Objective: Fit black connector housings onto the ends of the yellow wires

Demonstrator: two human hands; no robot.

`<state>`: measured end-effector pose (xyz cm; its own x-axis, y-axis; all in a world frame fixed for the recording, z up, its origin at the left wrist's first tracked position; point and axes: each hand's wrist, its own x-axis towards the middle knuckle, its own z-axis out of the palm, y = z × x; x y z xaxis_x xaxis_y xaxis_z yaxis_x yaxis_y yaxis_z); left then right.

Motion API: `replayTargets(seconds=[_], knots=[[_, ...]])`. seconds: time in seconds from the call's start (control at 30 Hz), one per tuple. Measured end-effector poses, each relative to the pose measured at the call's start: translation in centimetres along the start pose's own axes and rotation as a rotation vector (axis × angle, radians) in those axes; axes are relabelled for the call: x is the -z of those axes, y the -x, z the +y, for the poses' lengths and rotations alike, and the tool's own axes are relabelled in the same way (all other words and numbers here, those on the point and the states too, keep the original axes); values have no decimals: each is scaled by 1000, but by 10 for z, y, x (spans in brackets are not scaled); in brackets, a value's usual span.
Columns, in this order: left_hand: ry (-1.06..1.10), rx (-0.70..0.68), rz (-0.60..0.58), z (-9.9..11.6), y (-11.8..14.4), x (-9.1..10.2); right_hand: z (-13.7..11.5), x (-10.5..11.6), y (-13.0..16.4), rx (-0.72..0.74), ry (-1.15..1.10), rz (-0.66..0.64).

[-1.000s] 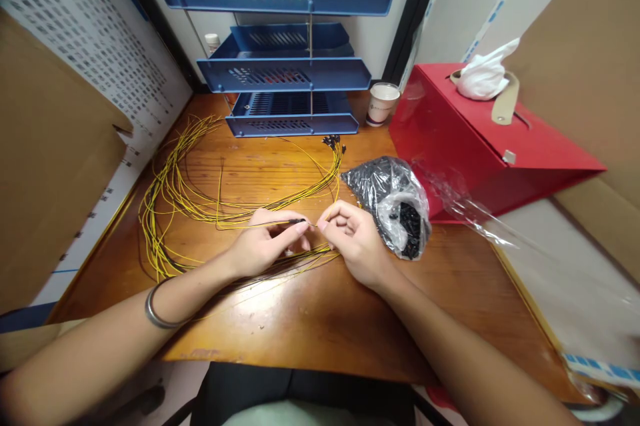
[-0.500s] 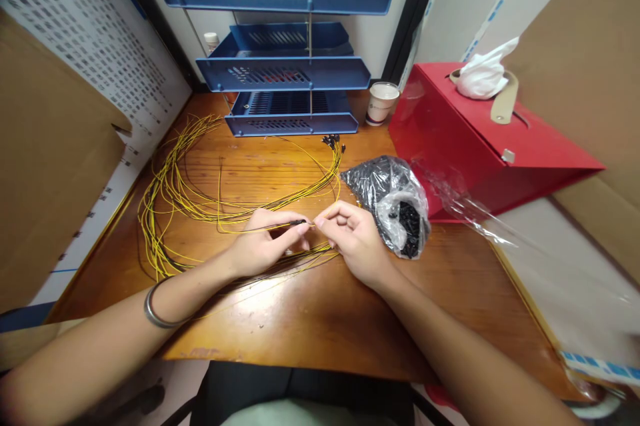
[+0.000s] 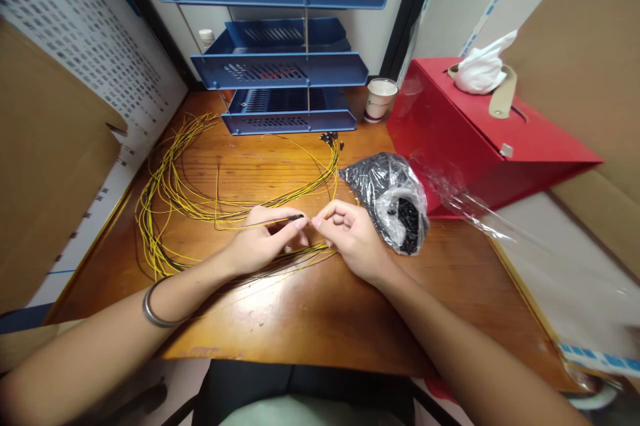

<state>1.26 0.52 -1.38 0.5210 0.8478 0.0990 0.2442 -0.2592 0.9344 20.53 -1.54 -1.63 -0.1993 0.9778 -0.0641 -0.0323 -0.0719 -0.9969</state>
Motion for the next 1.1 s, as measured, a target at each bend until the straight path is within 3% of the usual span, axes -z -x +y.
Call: replayTargets(seconds=[1.1], knots=[[-31, -20, -25, -3, 0, 1, -6, -4, -2, -44, -66, 82]])
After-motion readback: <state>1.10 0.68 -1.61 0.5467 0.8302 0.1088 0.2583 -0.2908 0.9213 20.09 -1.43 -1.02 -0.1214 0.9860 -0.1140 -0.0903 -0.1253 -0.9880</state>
